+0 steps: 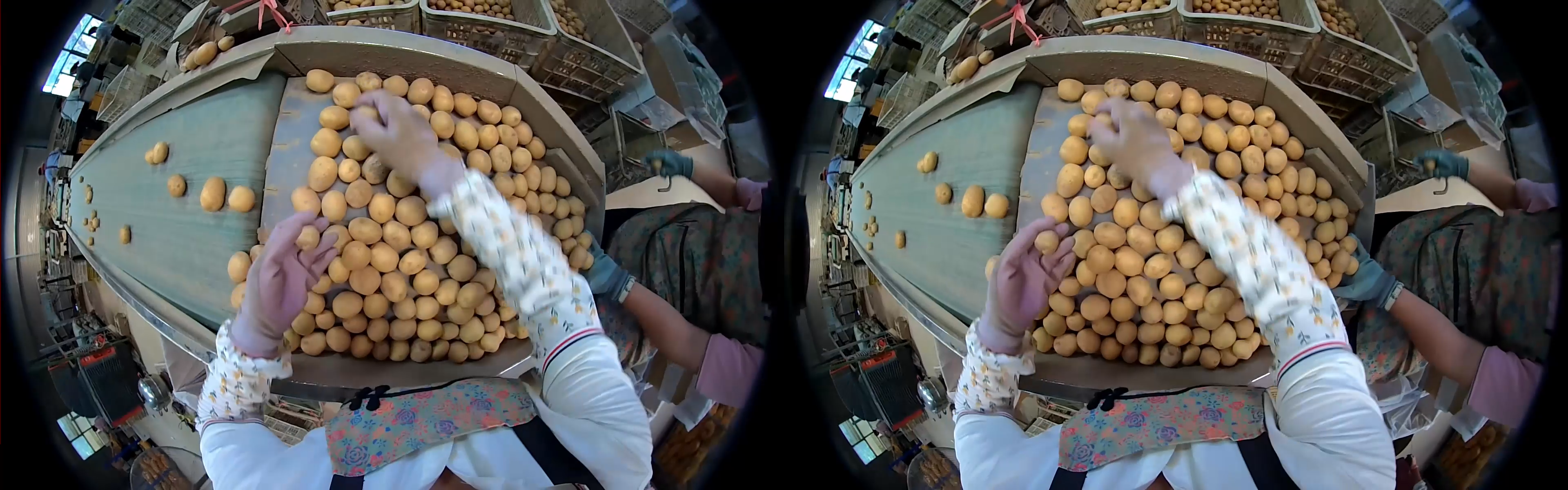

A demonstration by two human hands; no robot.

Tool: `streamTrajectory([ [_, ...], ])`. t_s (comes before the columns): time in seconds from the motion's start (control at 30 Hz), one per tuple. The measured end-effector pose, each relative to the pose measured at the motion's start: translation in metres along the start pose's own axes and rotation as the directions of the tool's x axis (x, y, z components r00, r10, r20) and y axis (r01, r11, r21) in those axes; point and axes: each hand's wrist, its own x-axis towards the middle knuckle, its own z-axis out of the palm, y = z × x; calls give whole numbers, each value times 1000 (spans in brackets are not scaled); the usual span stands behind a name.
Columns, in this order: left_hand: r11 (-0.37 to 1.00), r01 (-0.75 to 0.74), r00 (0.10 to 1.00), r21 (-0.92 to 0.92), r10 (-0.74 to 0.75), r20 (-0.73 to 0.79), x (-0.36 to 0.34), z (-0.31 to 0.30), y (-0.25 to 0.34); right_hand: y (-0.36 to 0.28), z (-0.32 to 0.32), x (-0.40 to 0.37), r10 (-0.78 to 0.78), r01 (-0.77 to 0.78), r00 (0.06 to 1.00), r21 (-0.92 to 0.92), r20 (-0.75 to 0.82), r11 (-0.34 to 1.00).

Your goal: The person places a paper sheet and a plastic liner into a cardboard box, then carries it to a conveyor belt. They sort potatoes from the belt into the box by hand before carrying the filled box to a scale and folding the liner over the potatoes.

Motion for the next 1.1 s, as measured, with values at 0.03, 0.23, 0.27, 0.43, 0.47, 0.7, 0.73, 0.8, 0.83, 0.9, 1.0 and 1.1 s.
streamTrajectory([
  [0.03,978,72,997,-198,-75,-8,-4,3,-4,-17,3,-40,-157,159,983,13,-96,987],
  [0.23,974,210,937,-87,-175,303,-38,8,-35,-43,14,-171,-235,215,862,96,449,972],
  [0.27,951,237,920,-197,-155,361,-44,4,-48,-42,6,-176,-136,129,829,51,543,990],
  [0.43,977,133,960,-168,-85,266,-64,31,-30,-80,-34,-169,-778,789,605,-258,172,557],
  [0.47,999,17,943,-44,-1,333,-64,20,-35,-91,-51,-151,-846,804,515,-421,139,420],
  [0.7,965,178,917,192,-233,324,-86,4,-51,-34,-122,4,-693,335,688,-752,-216,567],
  [0.73,959,190,930,211,-245,275,-86,5,-51,-26,-112,-17,-705,481,705,-674,-83,560],
  [0.8,940,222,945,259,-273,179,-85,9,-48,42,-81,-50,-46,75,997,-571,66,818],
  [0.83,945,137,956,298,-204,209,-81,7,-55,68,-56,-72,-19,33,999,-697,29,716],
  [0.9,900,-53,968,432,-60,243,-73,7,-59,59,-18,-128,-38,22,999,-783,-2,622],
  [1.0,479,-458,887,749,201,415,-61,19,-65,32,9,-222,-165,166,985,-505,48,847],
  [1.1,-13,-617,785,787,70,616,-50,34,-71,23,-12,-260,-155,298,938,-494,310,817],
])
